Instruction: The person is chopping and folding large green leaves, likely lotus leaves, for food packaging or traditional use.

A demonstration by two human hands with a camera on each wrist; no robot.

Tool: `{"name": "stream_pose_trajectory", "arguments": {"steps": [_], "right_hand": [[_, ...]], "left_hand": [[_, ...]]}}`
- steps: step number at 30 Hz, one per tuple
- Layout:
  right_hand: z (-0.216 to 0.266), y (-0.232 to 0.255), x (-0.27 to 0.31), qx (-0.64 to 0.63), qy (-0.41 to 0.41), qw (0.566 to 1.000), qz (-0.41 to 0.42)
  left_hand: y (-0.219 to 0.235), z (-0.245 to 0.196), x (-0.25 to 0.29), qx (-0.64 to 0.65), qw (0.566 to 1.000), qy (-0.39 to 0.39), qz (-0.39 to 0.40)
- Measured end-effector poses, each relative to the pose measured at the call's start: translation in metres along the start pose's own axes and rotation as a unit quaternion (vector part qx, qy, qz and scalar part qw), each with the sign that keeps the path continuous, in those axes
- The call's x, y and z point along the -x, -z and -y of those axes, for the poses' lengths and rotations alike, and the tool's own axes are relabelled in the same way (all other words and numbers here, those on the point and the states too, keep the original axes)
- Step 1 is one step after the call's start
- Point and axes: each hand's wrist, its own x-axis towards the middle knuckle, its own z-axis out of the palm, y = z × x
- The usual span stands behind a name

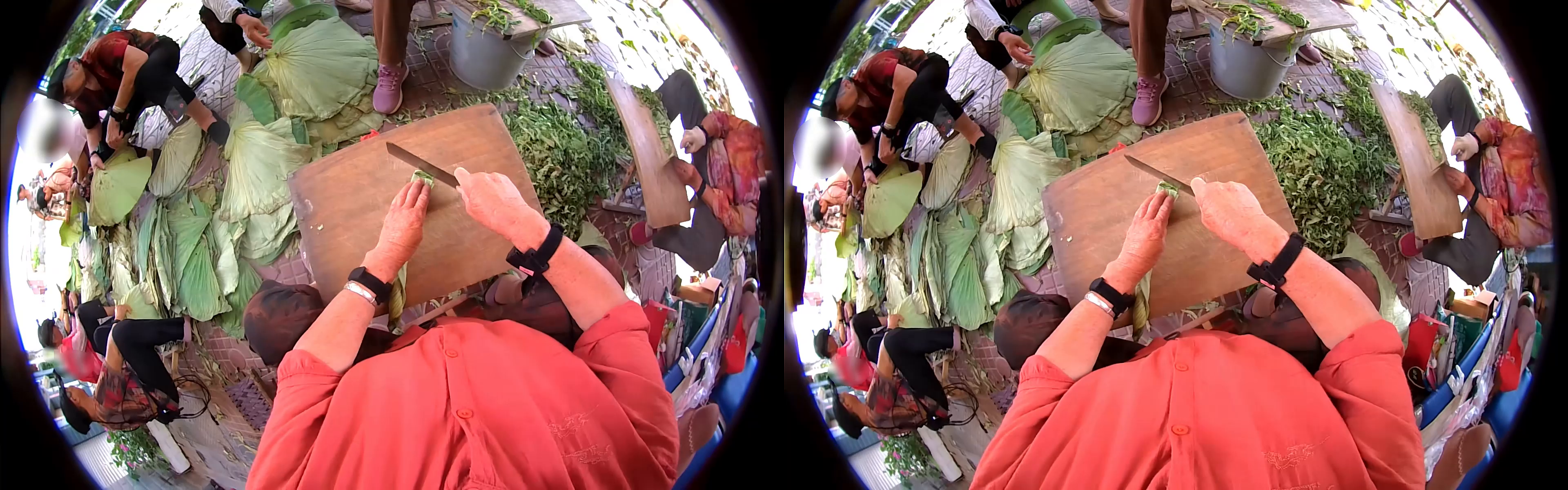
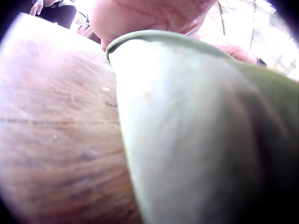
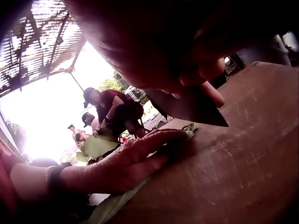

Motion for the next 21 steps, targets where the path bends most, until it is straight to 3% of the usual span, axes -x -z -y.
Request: {"name": "stream_pose_trajectory", "arguments": {"steps": [7, 10, 17, 21], "right_hand": [[0.024, 0.013, -0.002, 0.041, 0.044, 0.998, 0.012], [0.014, -0.005, -0.006, 0.051, 0.056, 0.997, 0.002], [0.026, -0.022, -0.033, 0.056, 0.031, 0.998, -0.004], [0.024, -0.018, -0.031, 0.004, 0.016, 0.999, -0.052]], "left_hand": [[0.007, 0.001, 0.0, -0.041, 0.999, -0.023, -0.01], [0.001, 0.002, 0.002, -0.027, 1.0, -0.01, -0.011], [-0.001, 0.0, 0.001, -0.015, 1.0, -0.003, 0.012], [0.005, -0.001, 0.002, -0.049, 0.999, -0.003, 0.02]]}}
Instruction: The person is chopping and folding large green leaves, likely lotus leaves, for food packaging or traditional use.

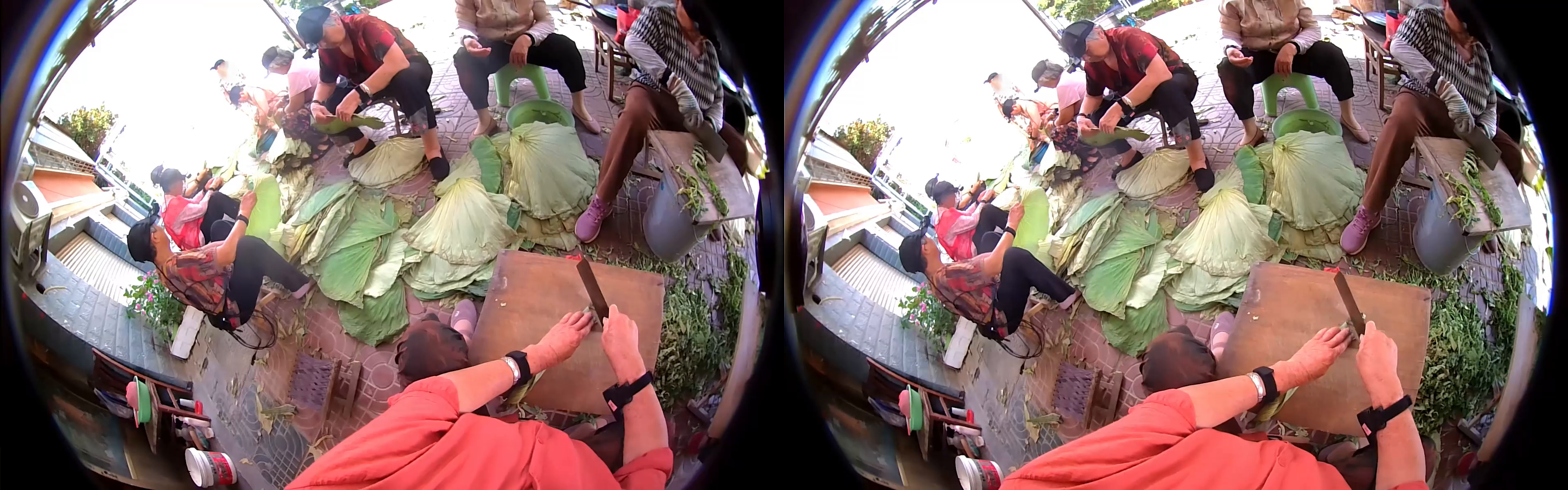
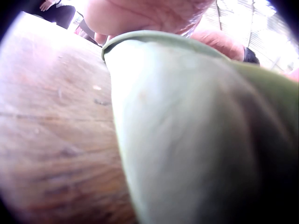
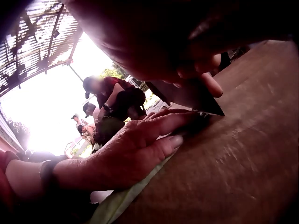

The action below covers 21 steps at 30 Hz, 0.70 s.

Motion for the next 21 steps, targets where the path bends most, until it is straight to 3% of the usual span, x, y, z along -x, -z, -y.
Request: {"name": "stream_pose_trajectory", "arguments": {"steps": [2, 10, 12, 15, 18, 21], "right_hand": [[-0.006, 0.005, 0.008, 0.018, 0.006, 1.0, 0.002], [0.002, 0.028, 0.028, 0.048, 0.028, 0.997, 0.053], [0.0, 0.023, 0.027, 0.056, 0.03, 0.996, 0.061], [-0.004, 0.006, 0.017, 0.055, 0.036, 0.996, 0.06], [-0.001, -0.008, 0.004, 0.04, 0.039, 0.998, 0.041], [0.01, -0.017, -0.008, 0.029, 0.031, 0.998, 0.039]], "left_hand": [[-0.008, 0.003, 0.0, -0.002, 0.999, -0.015, -0.033], [-0.014, 0.004, -0.001, 0.004, 1.0, -0.009, -0.027], [-0.012, 0.003, 0.001, -0.018, 0.998, -0.026, -0.062], [-0.018, 0.002, 0.001, -0.014, 0.998, -0.009, -0.066], [-0.006, -0.002, -0.002, 0.016, 1.0, -0.004, -0.008], [-0.021, 0.006, -0.001, 0.053, 0.998, -0.013, -0.043]]}}
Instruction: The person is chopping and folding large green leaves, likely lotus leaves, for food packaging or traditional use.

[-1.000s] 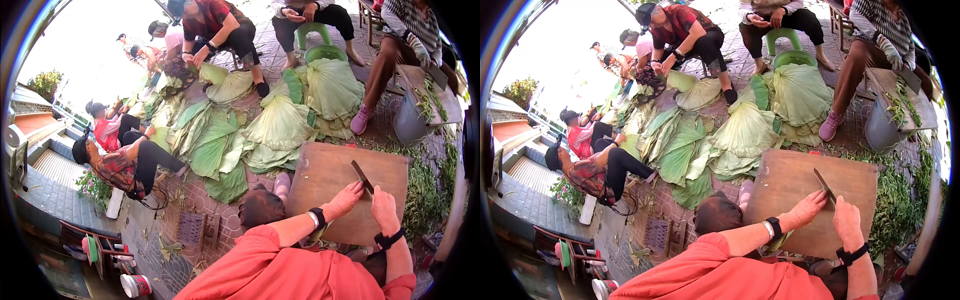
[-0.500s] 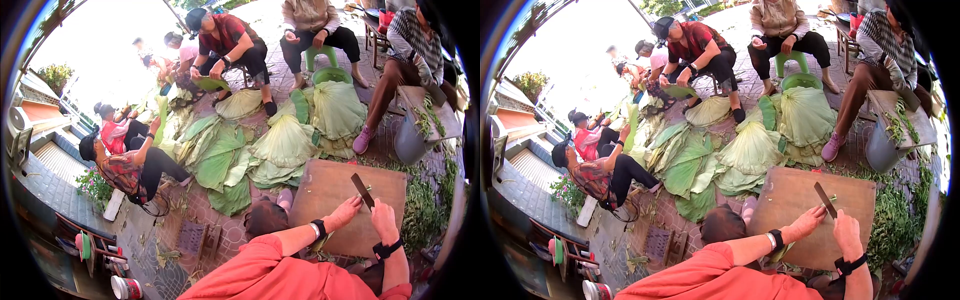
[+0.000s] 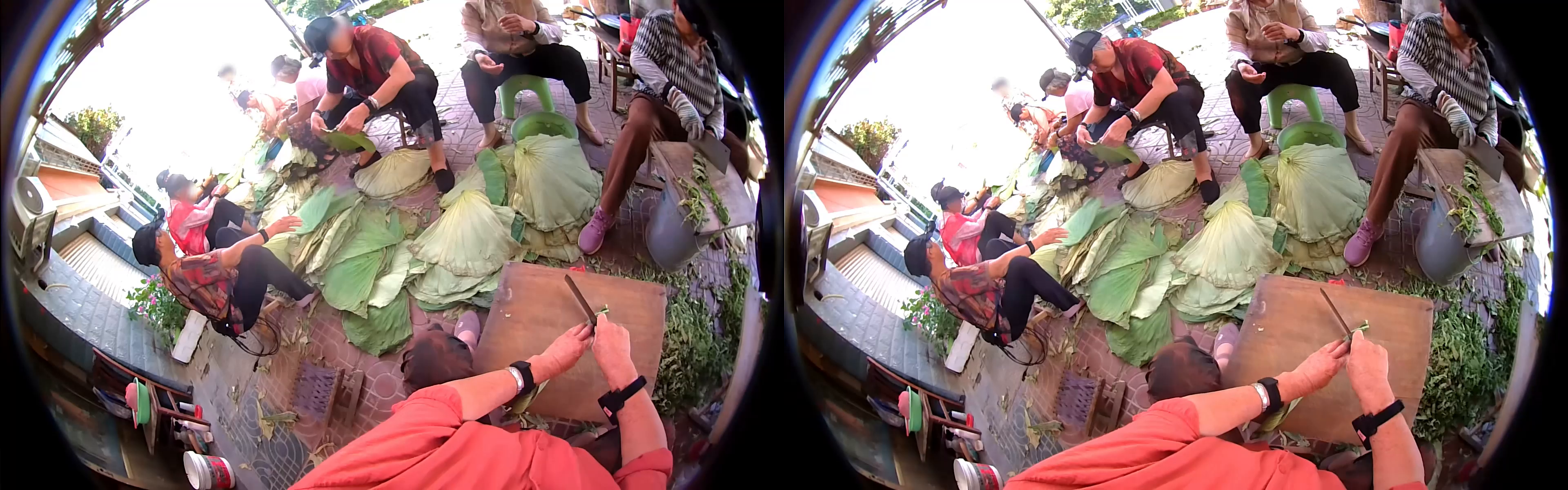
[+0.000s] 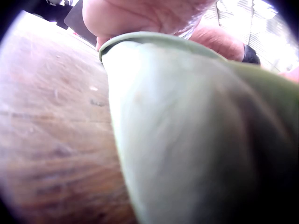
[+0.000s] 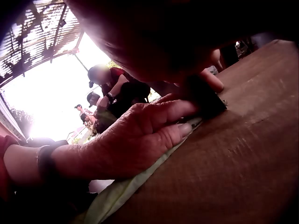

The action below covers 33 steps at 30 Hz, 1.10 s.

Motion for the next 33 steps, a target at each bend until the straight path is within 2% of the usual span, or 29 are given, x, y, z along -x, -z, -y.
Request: {"name": "stream_pose_trajectory", "arguments": {"steps": [3, 6, 9, 15, 18, 21, 24, 27, 30, 33], "right_hand": [[-0.002, 0.003, 0.001, -0.023, -0.017, 0.999, -0.037], [-0.013, 0.013, 0.012, 0.004, -0.016, 0.999, -0.029], [-0.009, 0.034, 0.03, 0.005, 0.003, 1.0, 0.003], [-0.013, 0.026, 0.038, 0.018, -0.008, 1.0, 0.015], [-0.018, 0.015, 0.029, 0.025, 0.001, 1.0, 0.017], [-0.01, 0.005, 0.012, -0.002, -0.002, 1.0, -0.002], [0.002, 0.005, 0.0, 0.016, -0.006, 1.0, 0.012], [-0.005, 0.005, 0.003, -0.038, -0.012, 0.999, -0.029], [-0.017, 0.01, 0.013, -0.017, -0.015, 0.999, -0.029], [-0.013, 0.029, 0.031, -0.011, -0.006, 1.0, -0.004]], "left_hand": [[0.001, -0.001, 0.002, -0.038, 0.999, 0.001, 0.004], [0.007, -0.004, 0.005, -0.087, 0.994, -0.028, -0.064], [0.011, -0.006, 0.004, -0.056, 0.997, -0.016, -0.059], [0.007, -0.004, 0.002, -0.021, 0.998, -0.007, -0.051], [-0.001, 0.0, 0.003, -0.045, 0.996, -0.016, -0.072], [0.011, -0.006, 0.001, -0.059, 0.996, -0.028, -0.06], [0.014, -0.007, 0.0, -0.03, 0.999, -0.018, -0.023], [0.016, -0.009, 0.002, -0.019, 0.999, 0.016, 0.029], [0.009, -0.004, 0.007, -0.052, 0.998, -0.008, -0.016], [0.011, -0.006, 0.006, -0.025, 1.0, 0.014, 0.0]]}}
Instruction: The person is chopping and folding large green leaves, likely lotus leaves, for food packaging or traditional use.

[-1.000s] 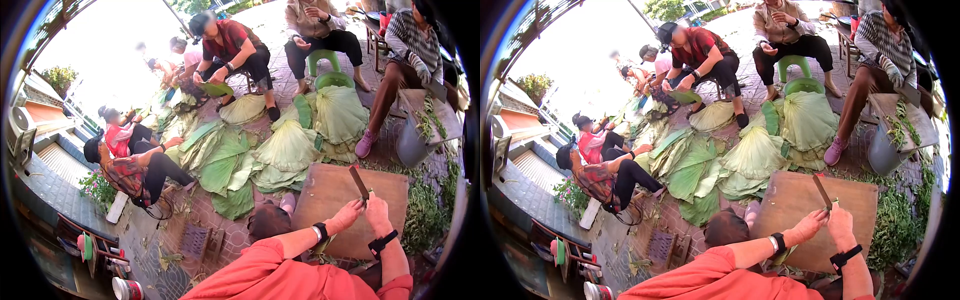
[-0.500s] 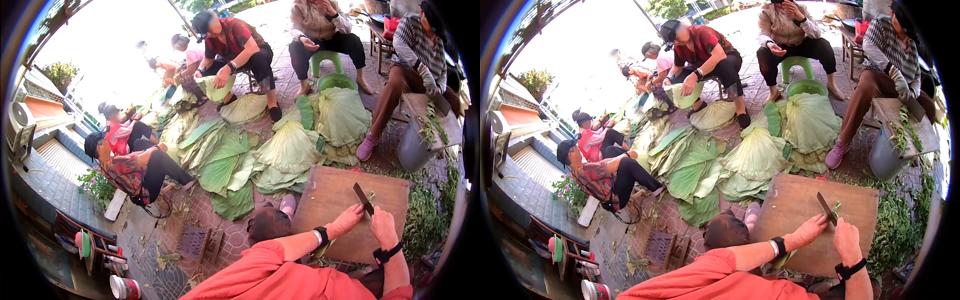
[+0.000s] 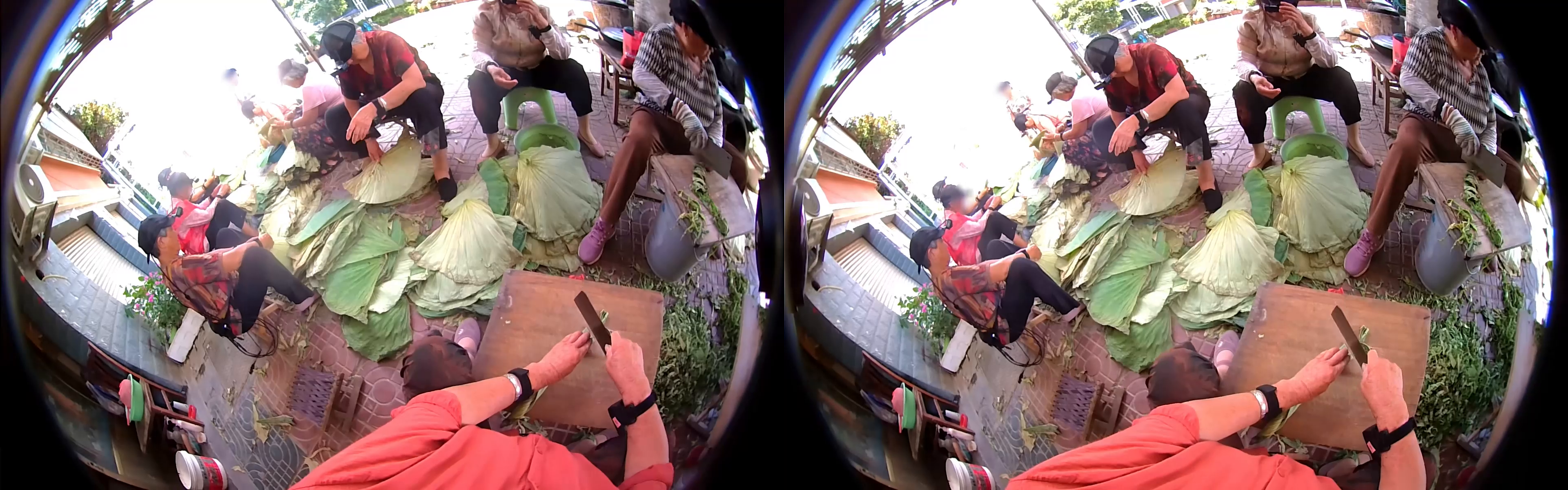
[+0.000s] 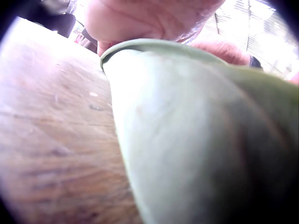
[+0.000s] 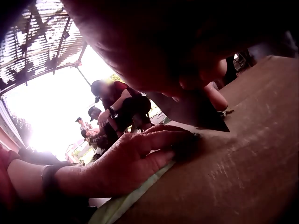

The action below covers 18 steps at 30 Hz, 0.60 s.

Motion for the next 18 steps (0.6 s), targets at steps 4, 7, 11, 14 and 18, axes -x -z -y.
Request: {"name": "stream_pose_trajectory", "arguments": {"steps": [4, 7, 11, 14, 18], "right_hand": [[0.005, 0.008, 0.01, 0.016, 0.004, 0.999, 0.031], [0.004, 0.002, 0.006, 0.013, 0.003, 0.999, 0.029], [0.002, -0.023, -0.01, 0.0, 0.005, 1.0, 0.013], [0.009, -0.034, -0.028, -0.002, -0.007, 1.0, 0.01], [0.01, -0.022, -0.025, -0.022, -0.005, 1.0, -0.013]], "left_hand": [[-0.003, -0.001, -0.002, -0.022, 0.997, -0.015, -0.074], [-0.002, 0.0, -0.002, -0.027, 0.995, -0.029, -0.092], [0.012, -0.006, -0.003, -0.002, 1.0, 0.006, 0.025], [0.005, -0.001, -0.005, 0.028, 0.998, 0.012, 0.053], [0.002, 0.0, 0.0, -0.035, 0.999, -0.012, 0.034]]}}
